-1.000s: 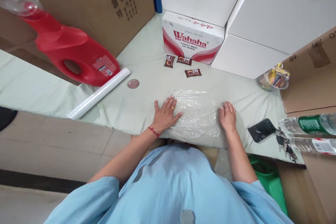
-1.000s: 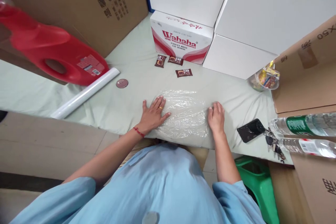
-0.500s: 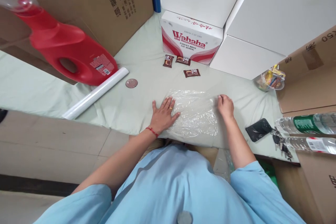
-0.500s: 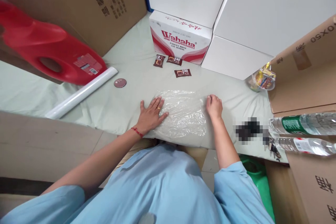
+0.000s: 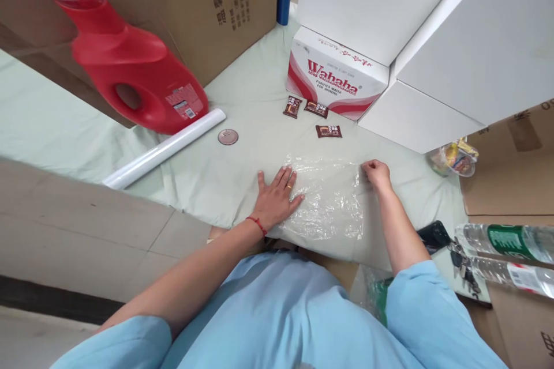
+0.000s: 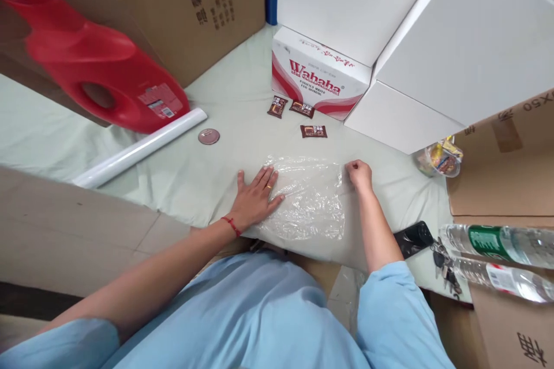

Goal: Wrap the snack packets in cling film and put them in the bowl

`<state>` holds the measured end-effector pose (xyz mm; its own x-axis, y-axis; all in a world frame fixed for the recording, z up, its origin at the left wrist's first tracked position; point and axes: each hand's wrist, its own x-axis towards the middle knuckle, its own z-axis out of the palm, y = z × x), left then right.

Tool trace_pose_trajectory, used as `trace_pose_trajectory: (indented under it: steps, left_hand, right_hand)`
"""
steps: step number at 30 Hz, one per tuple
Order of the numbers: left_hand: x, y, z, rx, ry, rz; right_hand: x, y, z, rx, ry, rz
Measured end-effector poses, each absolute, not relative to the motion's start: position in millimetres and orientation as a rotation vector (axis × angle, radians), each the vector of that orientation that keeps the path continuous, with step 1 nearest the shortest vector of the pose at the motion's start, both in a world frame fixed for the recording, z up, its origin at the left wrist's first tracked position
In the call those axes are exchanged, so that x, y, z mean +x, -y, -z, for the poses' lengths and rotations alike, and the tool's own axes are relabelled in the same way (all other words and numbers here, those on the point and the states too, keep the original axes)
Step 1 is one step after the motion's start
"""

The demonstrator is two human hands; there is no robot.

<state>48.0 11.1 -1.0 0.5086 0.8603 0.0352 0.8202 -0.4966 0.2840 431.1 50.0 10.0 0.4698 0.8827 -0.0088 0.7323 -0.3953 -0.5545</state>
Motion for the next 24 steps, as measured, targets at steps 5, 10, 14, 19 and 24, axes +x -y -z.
trace_pose_trajectory:
  steps: [5, 10, 14, 19, 24]
  left_hand:
    - [46, -12, 1, 2.535, -1.410, -0.263]
    - [46, -13, 0, 2.524, -1.400, -0.254]
    - [46, -13, -1, 2.514, -1.387, -0.269]
    - [45, -15, -1, 2.495, -1.388, -0.234]
    - [46, -15, -1, 2.497, -1.397, -0.210]
  right_hand:
    - [413, -102, -22, -2.193, 1.603, -0.342]
    - [368, -164, -23, -1.991, 2.079, -0.268]
    - [358, -200, -26, -2.053, 2.263, -0.346]
    - [357, -241, -39, -2.008, 2.245, -0.398]
    - [329, -264, -37, -2.056, 2.119, -0.199]
